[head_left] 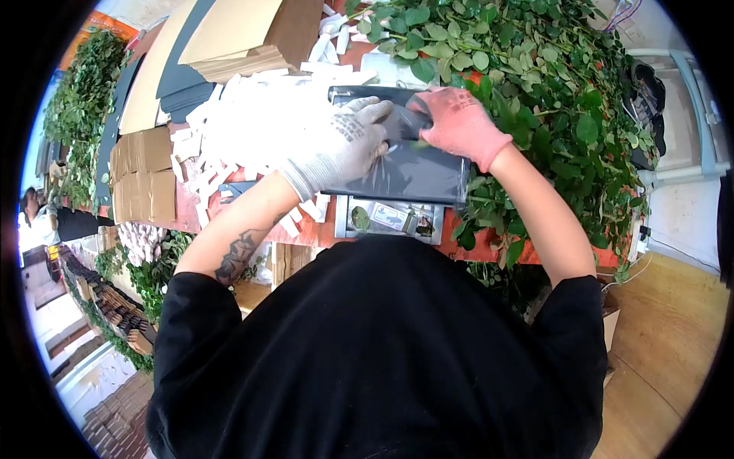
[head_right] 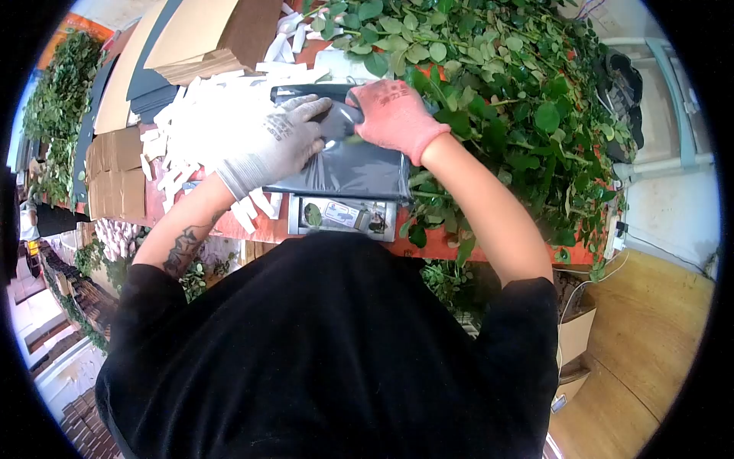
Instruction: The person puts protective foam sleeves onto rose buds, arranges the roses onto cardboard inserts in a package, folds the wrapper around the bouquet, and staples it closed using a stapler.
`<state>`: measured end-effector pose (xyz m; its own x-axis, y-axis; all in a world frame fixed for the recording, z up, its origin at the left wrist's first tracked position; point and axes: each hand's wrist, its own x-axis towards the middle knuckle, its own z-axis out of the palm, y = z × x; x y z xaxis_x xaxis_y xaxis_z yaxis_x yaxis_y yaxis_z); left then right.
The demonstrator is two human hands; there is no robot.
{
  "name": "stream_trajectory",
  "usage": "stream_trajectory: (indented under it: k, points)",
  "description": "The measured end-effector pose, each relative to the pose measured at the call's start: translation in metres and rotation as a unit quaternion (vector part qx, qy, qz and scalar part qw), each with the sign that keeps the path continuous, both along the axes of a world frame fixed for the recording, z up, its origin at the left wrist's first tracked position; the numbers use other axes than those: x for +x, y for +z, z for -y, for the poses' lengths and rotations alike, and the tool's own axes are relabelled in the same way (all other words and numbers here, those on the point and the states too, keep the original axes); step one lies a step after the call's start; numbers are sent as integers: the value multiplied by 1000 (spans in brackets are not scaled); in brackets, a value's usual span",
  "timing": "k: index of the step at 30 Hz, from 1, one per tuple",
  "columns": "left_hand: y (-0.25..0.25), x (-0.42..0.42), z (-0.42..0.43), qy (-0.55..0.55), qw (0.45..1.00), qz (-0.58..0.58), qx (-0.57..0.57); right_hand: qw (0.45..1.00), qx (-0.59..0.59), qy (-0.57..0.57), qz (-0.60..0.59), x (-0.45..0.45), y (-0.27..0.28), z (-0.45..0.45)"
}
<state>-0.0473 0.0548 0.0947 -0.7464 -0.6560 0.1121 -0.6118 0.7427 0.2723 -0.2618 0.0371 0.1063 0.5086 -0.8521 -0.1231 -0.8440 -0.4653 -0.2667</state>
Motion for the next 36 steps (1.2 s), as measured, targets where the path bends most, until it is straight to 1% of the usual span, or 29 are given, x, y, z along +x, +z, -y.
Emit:
stream_trajectory:
  k: [1, 2, 3, 5, 6, 7, 9, 10, 13, 14, 17, 18, 21, 22, 23, 24, 25, 26, 28, 29, 31, 32, 33, 34, 35, 36]
  points:
    - [-1, 1, -1, 2, 1000, 15, 27, 1000, 14, -5, 28, -4, -2, -2]
    - [4, 2, 0, -6, 999, 12, 39, 999, -11, -3, 40, -11, -7, -7]
    - [2, 3, 1, 0, 999, 11, 38, 999, -12, 2, 39, -12, -2, -13]
    - [-5, 6, 4, -17, 1000, -12, 13, 996, -73, 19, 50, -11, 10, -31]
    - [-5, 7, 5, -13, 1000, -13, 11, 988, -152, 33, 11, -15, 0, -39]
    - [-7, 8, 5, -15, 1000, -21, 2, 988, -151, 37, 11, -14, -4, -46]
    - [-8, 7, 4, -17, 999, -30, -7, 984, -142, -1, -104, -12, -7, -55]
    - [-8, 7, 3, -16, 999, -32, -9, 989, -83, -7, -122, -13, -11, -52]
    - [-5, 6, 5, -16, 999, -31, -9, 989, -94, 13, -116, 2, 4, -56]
    - [-5, 6, 4, -23, 999, -28, -2, 992, -115, -1, -55, 1, -5, -56]
    - [-6, 7, 6, -28, 999, -28, -7, 990, -138, -4, -25, 5, -17, -43]
    - [-1, 4, 7, -22, 999, -4, 25, 987, -159, 16, -9, 8, -22, -42]
    - [-5, 6, 10, -27, 999, 5, 33, 993, -118, 21, -7, 11, -24, -42]
    - [-4, 7, 8, -29, 999, 6, 36, 989, -147, 14, -5, 13, -26, -43]
    - [0, 10, 6, -30, 999, 10, 1, 989, -146, 13, -5, 14, -25, -43]
    - [2, 10, 6, -33, 999, 13, -33, 985, -169, 24, -17, 14, -23, -43]
    - [1, 9, 7, -34, 999, 12, -28, 981, -190, 36, -28, 14, -23, -43]
    - [-2, 9, 9, -30, 999, 23, -19, 982, -184, 37, -28, 13, -25, -43]
    - [-3, 8, 8, -27, 999, 41, -7, 954, -281, 76, -68, 13, -29, -39]
    - [-6, 8, 9, -26, 999, 41, -1, 956, -276, 78, -66, 13, -30, -37]
    - [-13, 9, 10, -34, 999, 31, -16, 976, -201, 76, -47, 14, -25, -35]
    - [-12, 9, 10, -32, 999, 32, -11, 980, -186, 59, -30, 16, -19, -37]
    - [-10, 8, 10, -29, 999, 20, 14, 981, -183, 61, -29, 16, -16, -38]
    - [-7, 9, 12, -25, 999, 9, 38, 985, -155, 63, -39, 14, -14, -38]
    - [-5, 9, 16, -22, 999, 10, 37, 988, -131, 64, -50, 12, -13, -36]
    - [-3, 9, 20, -33, 997, -7, 70, 986, -149, 69, -17, 9, -18, -29]
